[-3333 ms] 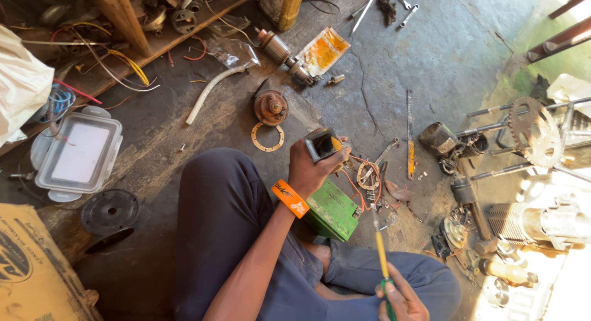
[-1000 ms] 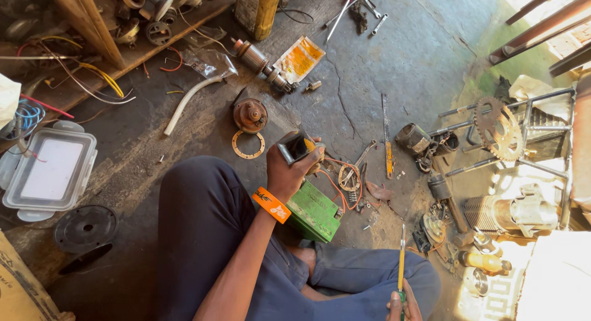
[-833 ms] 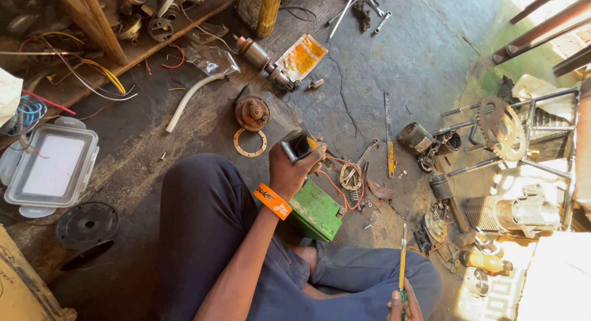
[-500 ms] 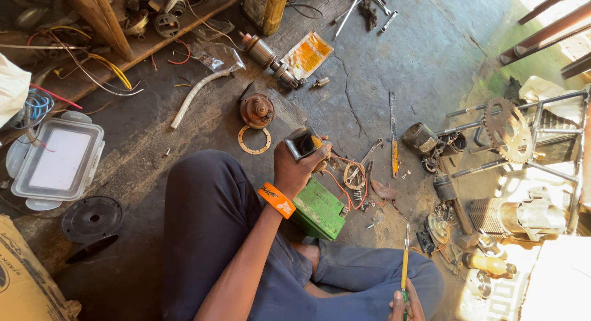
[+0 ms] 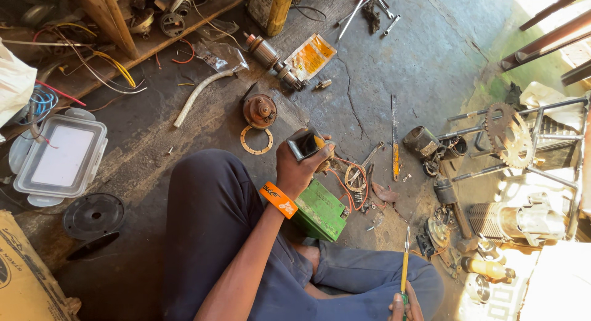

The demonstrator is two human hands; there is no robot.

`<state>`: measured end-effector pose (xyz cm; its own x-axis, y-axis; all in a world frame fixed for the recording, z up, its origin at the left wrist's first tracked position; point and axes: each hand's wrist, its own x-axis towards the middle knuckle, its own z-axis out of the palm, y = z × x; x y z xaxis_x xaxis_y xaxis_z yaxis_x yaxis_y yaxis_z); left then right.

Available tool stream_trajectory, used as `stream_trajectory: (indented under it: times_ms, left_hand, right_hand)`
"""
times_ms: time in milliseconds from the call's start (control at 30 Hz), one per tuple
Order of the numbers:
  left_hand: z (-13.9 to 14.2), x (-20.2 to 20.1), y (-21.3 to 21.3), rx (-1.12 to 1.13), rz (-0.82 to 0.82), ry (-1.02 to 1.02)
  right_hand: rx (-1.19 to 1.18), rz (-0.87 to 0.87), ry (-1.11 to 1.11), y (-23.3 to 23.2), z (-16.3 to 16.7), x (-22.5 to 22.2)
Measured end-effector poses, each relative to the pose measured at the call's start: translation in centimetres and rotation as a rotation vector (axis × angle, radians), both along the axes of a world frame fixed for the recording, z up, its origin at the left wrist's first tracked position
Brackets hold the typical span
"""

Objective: The person sits on the floor and uses a screwdriver to work on a small cylindrical electrical component, likely a starter motor. They then use a wrench to tighten a bolt on the same component while it rests on a green battery.

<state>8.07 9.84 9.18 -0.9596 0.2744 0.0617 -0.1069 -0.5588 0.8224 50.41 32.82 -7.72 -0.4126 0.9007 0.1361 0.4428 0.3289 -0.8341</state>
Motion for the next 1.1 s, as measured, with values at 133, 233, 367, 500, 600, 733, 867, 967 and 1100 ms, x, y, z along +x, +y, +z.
stream_trajectory:
  times_ms: [133, 233, 367, 500, 600, 733, 867, 967, 1100]
  left_hand:
    - [-0.1, 0.1, 0.2, 0.074, -0.032, -0.056]
    - [-0.2, 0.2, 0.2, -0.033, 0.029, 0.071]
    - [0.0, 0.0, -0.1, -0.109, 0.039, 0.086]
    - [0.1, 0.0, -0.2, -0.125, 0.07, 0.115]
    - [0.0, -0.1, -0.2, -0.076, 0.055, 0.085]
    - [-0.4, 0.0, -0.3, -0.168, 0.091, 0.147]
    - [-0.5, 0.1, -0.4, -0.207, 0.075, 0.142]
    - [-0.4, 0.2, -0.5, -0.213, 0.071, 0.138]
    - [-0.2, 0.2, -0.7, -0.217, 0.071, 0.153]
  right_hand:
    - [-0.023, -0.026, -0.033, -0.1, 0.2, 0.0]
    - [-0.035, -0.029, -0.037, -0.3, 0.3, -0.1]
    - [0.087, 0.08, -0.015, 0.3, 0.6, -0.6]
    - [0.12, 0.252, -0.067, 2.7, 1.2, -1.8]
    - [0.111, 0.288, -0.156, 4.0, 1.5, -2.5]
    - [0.081, 0.285, -0.204, 4.1, 1.4, -2.4]
    - [0.098, 0.312, -0.152, 4.0, 1.1, -2.1]
    - [0.011, 0.26, -0.158, 4.3, 0.9, -2.6]
    - [0.008, 0.281, -0.139, 4.2, 1.2, -2.8]
